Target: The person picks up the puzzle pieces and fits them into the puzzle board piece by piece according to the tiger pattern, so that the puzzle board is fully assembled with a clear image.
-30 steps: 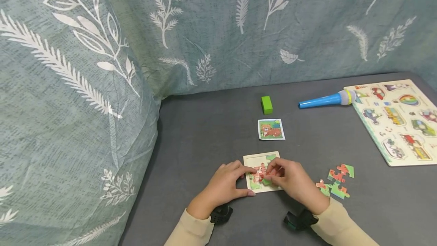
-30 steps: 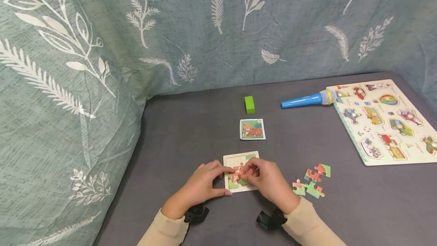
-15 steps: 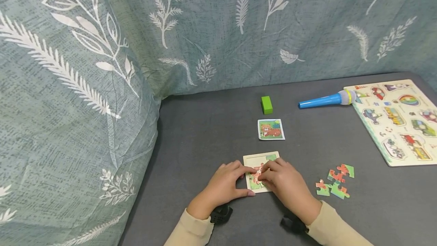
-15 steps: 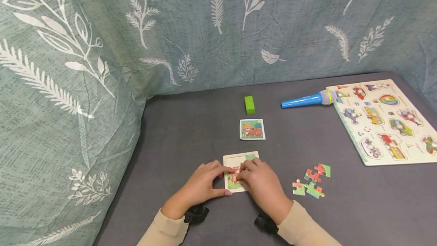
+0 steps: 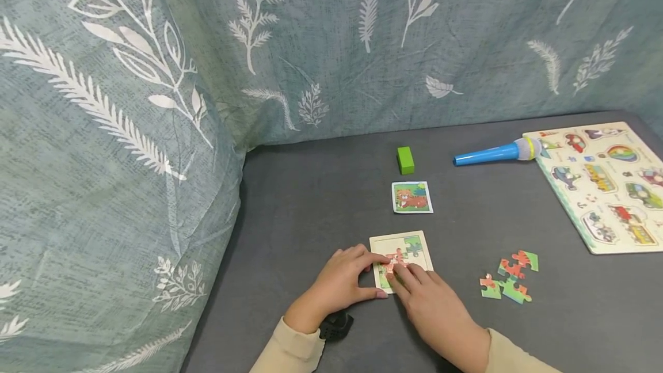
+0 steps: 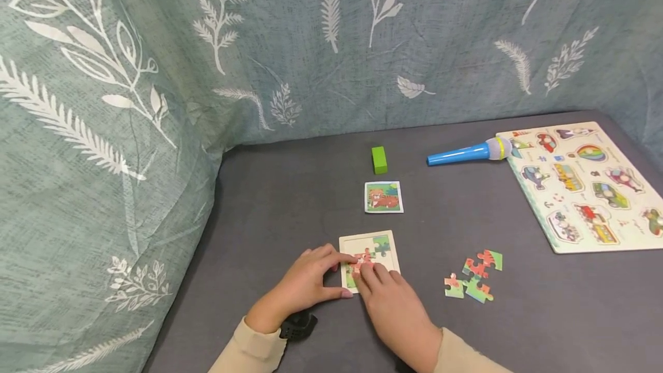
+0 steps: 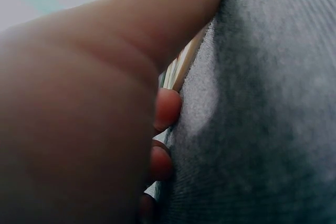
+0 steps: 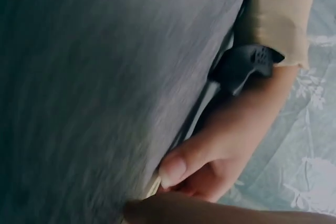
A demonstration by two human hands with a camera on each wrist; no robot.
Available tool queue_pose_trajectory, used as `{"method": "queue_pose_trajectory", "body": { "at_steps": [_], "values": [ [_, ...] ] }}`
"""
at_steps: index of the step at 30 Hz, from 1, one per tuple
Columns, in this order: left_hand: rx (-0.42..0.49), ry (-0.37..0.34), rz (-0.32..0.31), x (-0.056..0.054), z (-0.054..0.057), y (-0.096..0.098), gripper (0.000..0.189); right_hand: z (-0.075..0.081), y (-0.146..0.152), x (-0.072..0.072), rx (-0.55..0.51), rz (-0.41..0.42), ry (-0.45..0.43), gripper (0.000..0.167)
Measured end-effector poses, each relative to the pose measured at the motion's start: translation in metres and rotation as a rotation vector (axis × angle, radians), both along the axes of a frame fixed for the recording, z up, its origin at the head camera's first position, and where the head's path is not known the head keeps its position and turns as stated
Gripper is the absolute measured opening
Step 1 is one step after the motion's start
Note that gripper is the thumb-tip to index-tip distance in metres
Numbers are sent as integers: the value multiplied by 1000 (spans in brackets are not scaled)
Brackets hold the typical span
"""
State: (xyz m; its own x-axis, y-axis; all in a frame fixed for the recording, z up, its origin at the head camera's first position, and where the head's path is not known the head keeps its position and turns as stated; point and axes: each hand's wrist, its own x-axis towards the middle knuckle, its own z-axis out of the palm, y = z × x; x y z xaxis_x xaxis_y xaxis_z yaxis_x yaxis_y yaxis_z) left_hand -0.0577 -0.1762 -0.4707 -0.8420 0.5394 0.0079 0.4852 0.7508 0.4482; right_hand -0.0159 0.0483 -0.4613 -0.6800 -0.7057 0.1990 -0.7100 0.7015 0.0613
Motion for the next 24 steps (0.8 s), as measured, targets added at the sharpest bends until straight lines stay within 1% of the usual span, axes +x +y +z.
{"method": "queue_pose_trajectory", "body": {
  "at_steps": [2,5,10,16,18,24],
  "values": [
    [7,-10,-3,0,-1,2,61,0,0,4,2,-21,-15,45],
    [8,-14,2,0,-2,2,61,-1,-1,8,0,-40,-11,44],
    [6,10,3,-1,-3,2,62,-6,-2,8,-50,-79,-1,46],
    [24,22,-13,-2,-3,-1,61,-8,-3,9,-108,-80,-28,54],
    [33,16,-19,-2,-3,-1,59,-9,-1,9,-115,-80,-31,55],
    [41,-4,-31,-4,0,-5,54,-10,0,10,-104,-114,-46,59]
  ]
}}
